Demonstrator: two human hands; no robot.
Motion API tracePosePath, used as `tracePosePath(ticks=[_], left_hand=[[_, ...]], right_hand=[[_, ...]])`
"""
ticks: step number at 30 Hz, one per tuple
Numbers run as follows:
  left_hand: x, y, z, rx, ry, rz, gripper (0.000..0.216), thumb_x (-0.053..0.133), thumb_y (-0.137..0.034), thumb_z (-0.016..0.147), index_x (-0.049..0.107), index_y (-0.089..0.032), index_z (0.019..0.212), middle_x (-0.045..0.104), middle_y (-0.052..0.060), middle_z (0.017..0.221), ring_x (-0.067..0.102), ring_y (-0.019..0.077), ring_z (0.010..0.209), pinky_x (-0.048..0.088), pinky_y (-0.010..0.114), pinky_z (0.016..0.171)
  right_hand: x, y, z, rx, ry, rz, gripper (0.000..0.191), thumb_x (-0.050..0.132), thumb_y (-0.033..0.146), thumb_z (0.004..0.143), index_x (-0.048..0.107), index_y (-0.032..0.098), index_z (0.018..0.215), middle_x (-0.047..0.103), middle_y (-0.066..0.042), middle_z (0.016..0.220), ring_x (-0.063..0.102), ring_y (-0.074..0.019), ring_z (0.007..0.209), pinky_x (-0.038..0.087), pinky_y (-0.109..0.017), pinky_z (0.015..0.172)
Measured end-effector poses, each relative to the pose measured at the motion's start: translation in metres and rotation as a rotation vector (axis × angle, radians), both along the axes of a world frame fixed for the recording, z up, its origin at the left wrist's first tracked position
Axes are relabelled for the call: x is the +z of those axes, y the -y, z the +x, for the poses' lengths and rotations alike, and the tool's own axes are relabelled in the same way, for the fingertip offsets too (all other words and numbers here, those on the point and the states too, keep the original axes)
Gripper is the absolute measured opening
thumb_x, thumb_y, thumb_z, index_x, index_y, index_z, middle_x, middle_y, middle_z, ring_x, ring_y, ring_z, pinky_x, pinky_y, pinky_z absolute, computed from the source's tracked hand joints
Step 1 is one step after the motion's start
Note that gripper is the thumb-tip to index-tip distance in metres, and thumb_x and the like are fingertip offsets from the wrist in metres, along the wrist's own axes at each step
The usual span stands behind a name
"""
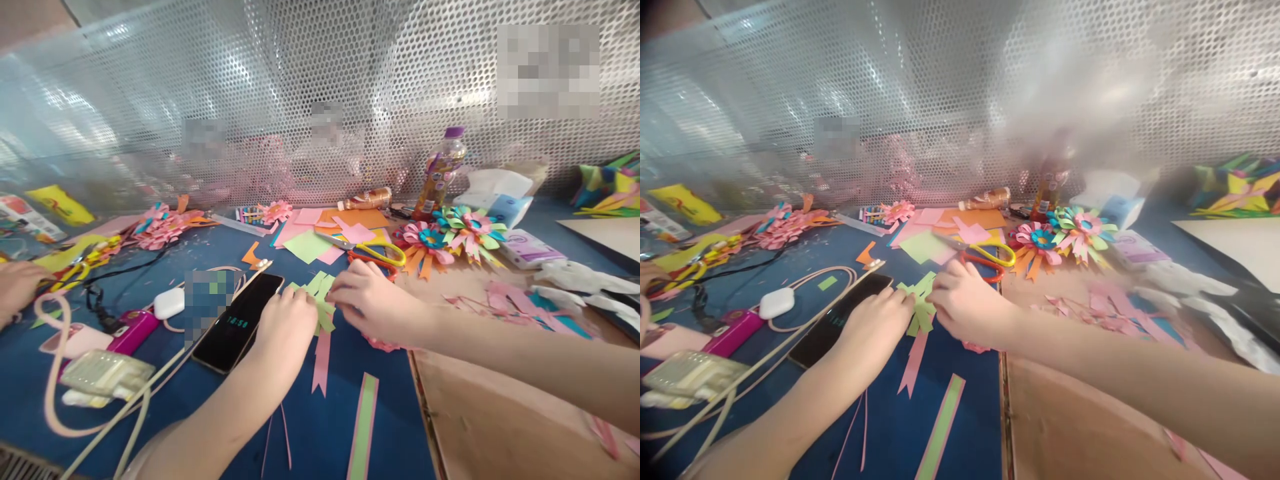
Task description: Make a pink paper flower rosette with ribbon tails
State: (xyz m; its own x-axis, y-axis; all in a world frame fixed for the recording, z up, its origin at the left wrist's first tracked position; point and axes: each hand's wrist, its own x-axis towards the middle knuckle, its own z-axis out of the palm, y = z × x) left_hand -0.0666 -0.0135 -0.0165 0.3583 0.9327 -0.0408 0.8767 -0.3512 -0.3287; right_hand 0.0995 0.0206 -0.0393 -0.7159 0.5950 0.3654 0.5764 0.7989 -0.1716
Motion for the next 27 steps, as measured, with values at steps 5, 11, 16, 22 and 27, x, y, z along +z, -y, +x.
tracePosePath(ticks=[5, 11, 16, 22, 27], left_hand=[[0.0, -0.002, -0.003, 0.012, 0.005, 0.043, 0.029, 0.042, 0.001, 0.077, 0.064, -0.011, 0.092, 0.065, 0.012, 0.086, 0.058, 0.0278, 0.087, 0.048, 0.035, 0.067], [0.001, -0.007, -0.008, 0.038, 0.002, 0.077, 0.032, 0.042, -0.003, 0.08, 0.058, -0.011, 0.107, 0.064, 0.014, 0.089, 0.058, 0.0274, 0.086, 0.047, 0.034, 0.065], [0.005, -0.004, -0.008, -0.012, -0.004, 0.064, 0.039, 0.04, -0.003, 0.081, 0.054, -0.014, 0.115, 0.064, 0.012, 0.088, 0.058, 0.027, 0.086, 0.045, 0.034, 0.066], [-0.009, -0.003, -0.012, -0.093, 0.079, 0.065, 0.05, 0.04, -0.012, 0.084, 0.035, -0.022, 0.133, 0.056, 0.008, 0.118, 0.053, 0.0257, 0.102, 0.043, 0.035, 0.076], [-0.021, -0.003, -0.015, -0.041, 0.063, 0.034, 0.051, 0.035, -0.011, 0.085, 0.032, -0.026, 0.135, 0.041, 0.005, 0.137, 0.043, 0.0289, 0.117, 0.041, 0.038, 0.081]], right_hand=[[-0.003, 0.02, -0.009, 0.134, 0.171, 0.001, 0.031, 0.045, 0.009, 0.078, 0.063, 0.017, 0.102, 0.063, -0.01, 0.093, 0.041, -0.0234, 0.094, 0.029, -0.038, 0.079], [-0.005, 0.025, -0.018, 0.127, 0.21, 0.001, 0.04, 0.047, 0.007, 0.073, 0.059, 0.017, 0.109, 0.06, -0.01, 0.102, 0.042, -0.024, 0.097, 0.029, -0.038, 0.08], [-0.001, 0.026, -0.018, 0.025, 0.147, -0.023, 0.036, 0.044, 0.005, 0.074, 0.062, 0.016, 0.104, 0.062, -0.011, 0.096, 0.045, -0.0225, 0.093, 0.029, -0.036, 0.079], [-0.008, 0.026, -0.009, -0.003, 0.18, -0.007, 0.038, 0.046, 0.005, 0.073, 0.062, 0.015, 0.106, 0.063, -0.011, 0.101, 0.045, -0.0245, 0.1, 0.029, -0.039, 0.083], [-0.013, 0.032, -0.006, -0.033, 0.177, -0.01, 0.034, 0.047, 0.007, 0.074, 0.065, 0.016, 0.102, 0.063, -0.008, 0.104, 0.042, -0.0256, 0.106, 0.027, -0.042, 0.088]])
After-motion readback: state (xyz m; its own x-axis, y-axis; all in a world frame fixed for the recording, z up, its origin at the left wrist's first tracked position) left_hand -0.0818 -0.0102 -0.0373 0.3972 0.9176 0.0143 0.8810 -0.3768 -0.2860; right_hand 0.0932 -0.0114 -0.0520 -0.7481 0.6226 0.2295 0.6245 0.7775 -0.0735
